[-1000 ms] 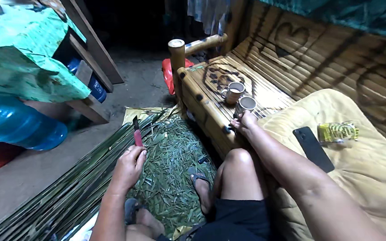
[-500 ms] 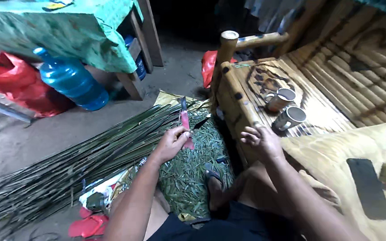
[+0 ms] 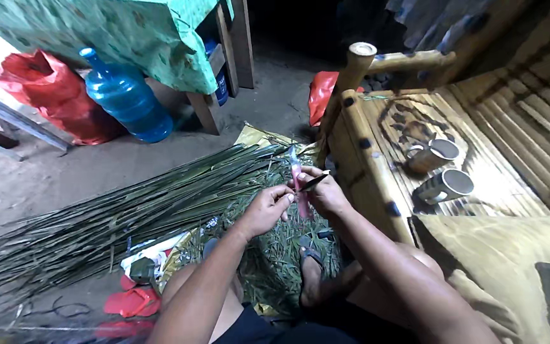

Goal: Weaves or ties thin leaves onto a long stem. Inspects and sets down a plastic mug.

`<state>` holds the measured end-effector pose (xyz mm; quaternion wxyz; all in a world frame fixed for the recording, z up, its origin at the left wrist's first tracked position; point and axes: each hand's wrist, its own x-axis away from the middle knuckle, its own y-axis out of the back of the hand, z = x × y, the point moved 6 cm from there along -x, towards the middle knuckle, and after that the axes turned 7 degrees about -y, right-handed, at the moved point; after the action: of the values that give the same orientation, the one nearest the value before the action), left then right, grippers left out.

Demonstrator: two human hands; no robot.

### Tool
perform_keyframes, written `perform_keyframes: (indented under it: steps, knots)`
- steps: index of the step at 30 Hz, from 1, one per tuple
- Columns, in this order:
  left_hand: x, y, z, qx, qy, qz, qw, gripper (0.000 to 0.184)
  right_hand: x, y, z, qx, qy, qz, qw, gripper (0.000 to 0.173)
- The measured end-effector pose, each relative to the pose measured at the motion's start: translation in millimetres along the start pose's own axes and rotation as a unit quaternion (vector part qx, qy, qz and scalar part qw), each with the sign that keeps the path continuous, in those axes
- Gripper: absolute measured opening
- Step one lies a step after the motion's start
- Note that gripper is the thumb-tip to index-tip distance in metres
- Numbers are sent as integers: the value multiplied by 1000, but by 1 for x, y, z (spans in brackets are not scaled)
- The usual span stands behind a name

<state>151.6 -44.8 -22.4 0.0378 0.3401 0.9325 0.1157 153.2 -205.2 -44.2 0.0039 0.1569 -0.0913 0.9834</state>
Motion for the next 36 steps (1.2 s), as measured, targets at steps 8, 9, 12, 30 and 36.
perform_keyframes:
  steps: [8, 9, 12, 30, 36]
  knots:
    - [-5, 22, 7, -207, -39, -139, 968, 24, -2, 64, 20, 29, 51, -99, 993, 34]
    - [-6, 22, 8, -227, -54, -151, 961, 24, 1, 62, 20, 38, 67, -88, 993, 35]
    - [-11, 19, 4, -251, -89, -179, 947, 21, 9, 47, 12, 72, 110, -5, 991, 28]
    - [-4, 5, 5, -216, -104, -110, 965, 26, 5, 38, 2, 184, 182, 74, 963, 25]
    - [6, 12, 6, -230, -92, -98, 964, 28, 0, 58, 16, 202, 195, 41, 959, 23]
